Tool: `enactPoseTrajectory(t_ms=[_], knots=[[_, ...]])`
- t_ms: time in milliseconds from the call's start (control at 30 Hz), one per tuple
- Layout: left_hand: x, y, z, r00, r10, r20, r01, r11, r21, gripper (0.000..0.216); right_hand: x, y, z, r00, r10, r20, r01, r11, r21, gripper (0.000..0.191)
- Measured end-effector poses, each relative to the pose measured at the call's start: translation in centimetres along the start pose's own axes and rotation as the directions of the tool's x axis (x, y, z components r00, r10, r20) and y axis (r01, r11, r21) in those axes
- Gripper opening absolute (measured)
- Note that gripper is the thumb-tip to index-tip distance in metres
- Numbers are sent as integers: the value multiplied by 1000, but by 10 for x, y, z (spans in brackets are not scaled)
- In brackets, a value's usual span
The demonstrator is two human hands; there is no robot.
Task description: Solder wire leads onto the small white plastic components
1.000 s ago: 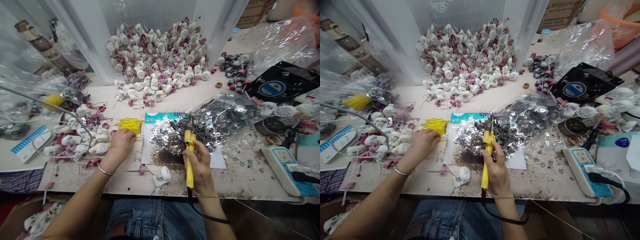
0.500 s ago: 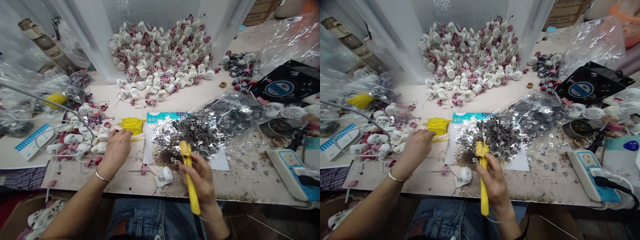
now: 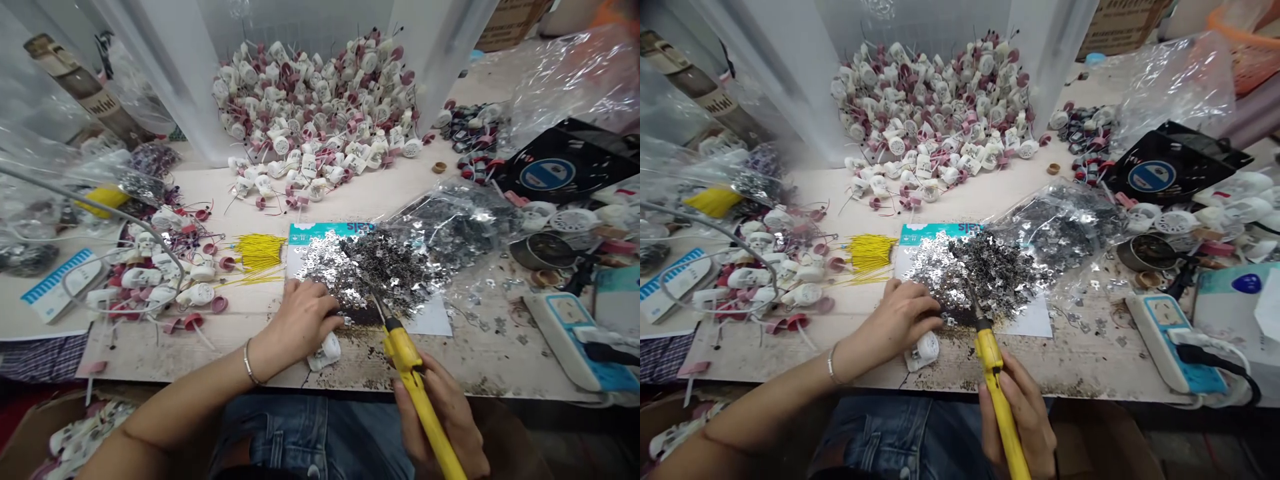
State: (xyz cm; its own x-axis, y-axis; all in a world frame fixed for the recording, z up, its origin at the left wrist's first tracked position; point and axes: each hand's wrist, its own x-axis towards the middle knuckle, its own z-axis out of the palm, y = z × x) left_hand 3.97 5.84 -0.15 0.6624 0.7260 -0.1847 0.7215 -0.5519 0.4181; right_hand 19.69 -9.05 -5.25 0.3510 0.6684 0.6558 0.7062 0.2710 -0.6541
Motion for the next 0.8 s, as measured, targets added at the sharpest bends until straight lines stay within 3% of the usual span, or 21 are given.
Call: enactPoseTrajectory(t_ms=[100,267,333,400,500,600,733,800], knots=[[10,4,2,994,59,97,-56,998,-28,17,2,3,13,998,10,64,-13,998,56,25],[14,-2,-2,979,192,70,-194,981,25,15,12,6,24,989,-23,144,9,995,98,21],[9,-7,-6,989,145,23,-146,988,40,15,12,5,18,991,-23,131,13,997,81,21],[4,-12,-8,1000,21,-16,-20,999,47,16,10,3,11,993,-22,112,13,996,83,30],[0,-15,-5,994,-106,5,106,994,28,15,4,-2,1,994,-45,98,39,997,62,45],[0,-15,-1,993,-107,52,105,994,31,13,0,-7,-6,989,-68,132,65,997,28,47],[0,-15,-1,997,-74,-5,74,994,76,13,-4,-11,-14,994,72,81,-77,996,53,53],[1,-15,-1,997,-74,11,73,994,77,12,-5,-11,-16,995,75,71,-78,997,31,52]])
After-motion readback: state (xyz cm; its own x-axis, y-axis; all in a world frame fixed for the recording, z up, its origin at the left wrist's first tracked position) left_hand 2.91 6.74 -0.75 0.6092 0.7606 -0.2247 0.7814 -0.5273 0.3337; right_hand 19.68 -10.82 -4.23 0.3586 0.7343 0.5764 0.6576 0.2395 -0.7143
